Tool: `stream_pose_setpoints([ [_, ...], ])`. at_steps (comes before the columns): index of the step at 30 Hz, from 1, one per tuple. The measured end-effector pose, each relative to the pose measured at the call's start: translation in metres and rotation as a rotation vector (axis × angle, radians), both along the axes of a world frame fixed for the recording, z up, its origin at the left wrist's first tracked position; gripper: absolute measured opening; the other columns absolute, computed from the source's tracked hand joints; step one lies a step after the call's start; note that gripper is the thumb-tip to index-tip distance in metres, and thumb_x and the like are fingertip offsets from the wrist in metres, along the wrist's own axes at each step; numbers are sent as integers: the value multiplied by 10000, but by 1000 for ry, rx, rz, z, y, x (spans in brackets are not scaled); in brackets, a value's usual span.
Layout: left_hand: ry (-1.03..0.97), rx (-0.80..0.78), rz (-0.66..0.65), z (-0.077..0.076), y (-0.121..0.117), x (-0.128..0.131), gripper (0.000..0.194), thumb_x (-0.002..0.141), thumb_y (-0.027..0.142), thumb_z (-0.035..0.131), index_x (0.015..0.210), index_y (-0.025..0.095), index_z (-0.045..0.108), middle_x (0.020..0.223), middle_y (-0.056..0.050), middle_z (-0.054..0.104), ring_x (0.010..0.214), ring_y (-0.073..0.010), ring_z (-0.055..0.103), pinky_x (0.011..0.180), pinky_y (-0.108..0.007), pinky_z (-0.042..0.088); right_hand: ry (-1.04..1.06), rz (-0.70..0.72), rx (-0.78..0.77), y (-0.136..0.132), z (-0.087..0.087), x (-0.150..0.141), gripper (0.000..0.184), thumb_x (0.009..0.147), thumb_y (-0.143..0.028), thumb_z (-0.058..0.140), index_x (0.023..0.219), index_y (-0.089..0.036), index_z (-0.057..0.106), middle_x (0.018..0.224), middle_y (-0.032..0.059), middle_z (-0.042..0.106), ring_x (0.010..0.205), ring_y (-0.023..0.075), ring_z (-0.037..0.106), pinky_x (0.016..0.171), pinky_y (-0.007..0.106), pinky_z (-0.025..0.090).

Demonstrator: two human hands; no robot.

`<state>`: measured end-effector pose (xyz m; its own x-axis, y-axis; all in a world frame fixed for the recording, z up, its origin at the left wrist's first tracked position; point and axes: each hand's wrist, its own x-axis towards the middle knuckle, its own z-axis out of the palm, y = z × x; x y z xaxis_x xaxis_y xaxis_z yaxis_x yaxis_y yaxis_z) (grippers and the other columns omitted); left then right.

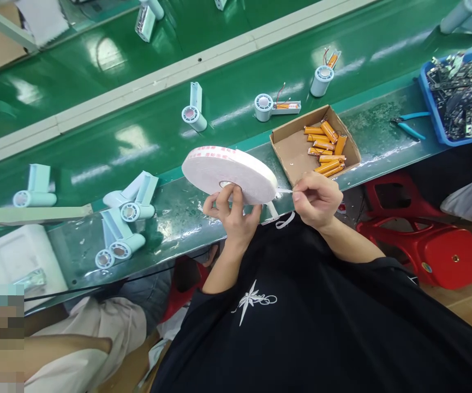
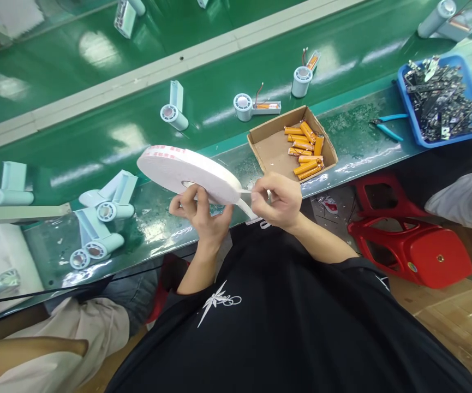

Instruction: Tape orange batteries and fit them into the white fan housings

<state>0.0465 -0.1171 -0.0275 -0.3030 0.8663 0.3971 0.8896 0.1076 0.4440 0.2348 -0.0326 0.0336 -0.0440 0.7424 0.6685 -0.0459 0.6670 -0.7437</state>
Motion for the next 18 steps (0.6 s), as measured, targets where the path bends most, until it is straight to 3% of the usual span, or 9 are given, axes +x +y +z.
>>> stream_pose_setpoints([
  [3, 18, 50, -17, 6, 2, 0, 760, 871, 385, 795, 1567, 270, 512, 1509, -189, 578, 1390, -451, 406, 1190, -717, 339, -34, 132, 139, -1, -3, 6, 91, 910, -203, 668, 858, -279, 664, 643, -39, 618, 497, 142, 548, 504, 290, 460],
  [6, -1, 29, -55, 9, 4, -2, 870, 867, 413, 792, 1640, 280, 417, 1523, -176, 554, 1348, -415, 438, 1163, -651, 420, -152, 372, 168, -5, 0, 14, 113, 902, -189, 626, 838, -282, 625, 633, -40, 607, 497, 135, 543, 509, 280, 453],
  [11, -132, -42, -97, 6, 8, -11, 963, 874, 400, 834, 1707, 335, 357, 1616, -133, 493, 1443, -389, 399, 1154, -571, 482, -393, 884, 9, -12, 9, 24, 164, 865, -98, 588, 796, -246, 593, 645, -37, 582, 583, 117, 542, 617, 250, 455],
  [15, -192, -72, -134, 4, 10, -15, 966, 892, 401, 866, 1720, 357, 370, 1661, -123, 474, 1494, -391, 395, 1177, -578, 509, -474, 1091, -114, -15, 3, 27, 153, 810, -80, 584, 760, -224, 594, 654, -42, 543, 603, 108, 479, 626, 242, 404],
  [18, -252, -78, -169, 5, 11, -17, 936, 939, 390, 832, 1735, 374, 340, 1663, -126, 471, 1510, -380, 410, 1074, -517, 609, -607, 1191, -182, -20, -6, 26, 156, 776, -73, 624, 727, -218, 593, 662, -48, 532, 607, 107, 445, 635, 245, 387],
])
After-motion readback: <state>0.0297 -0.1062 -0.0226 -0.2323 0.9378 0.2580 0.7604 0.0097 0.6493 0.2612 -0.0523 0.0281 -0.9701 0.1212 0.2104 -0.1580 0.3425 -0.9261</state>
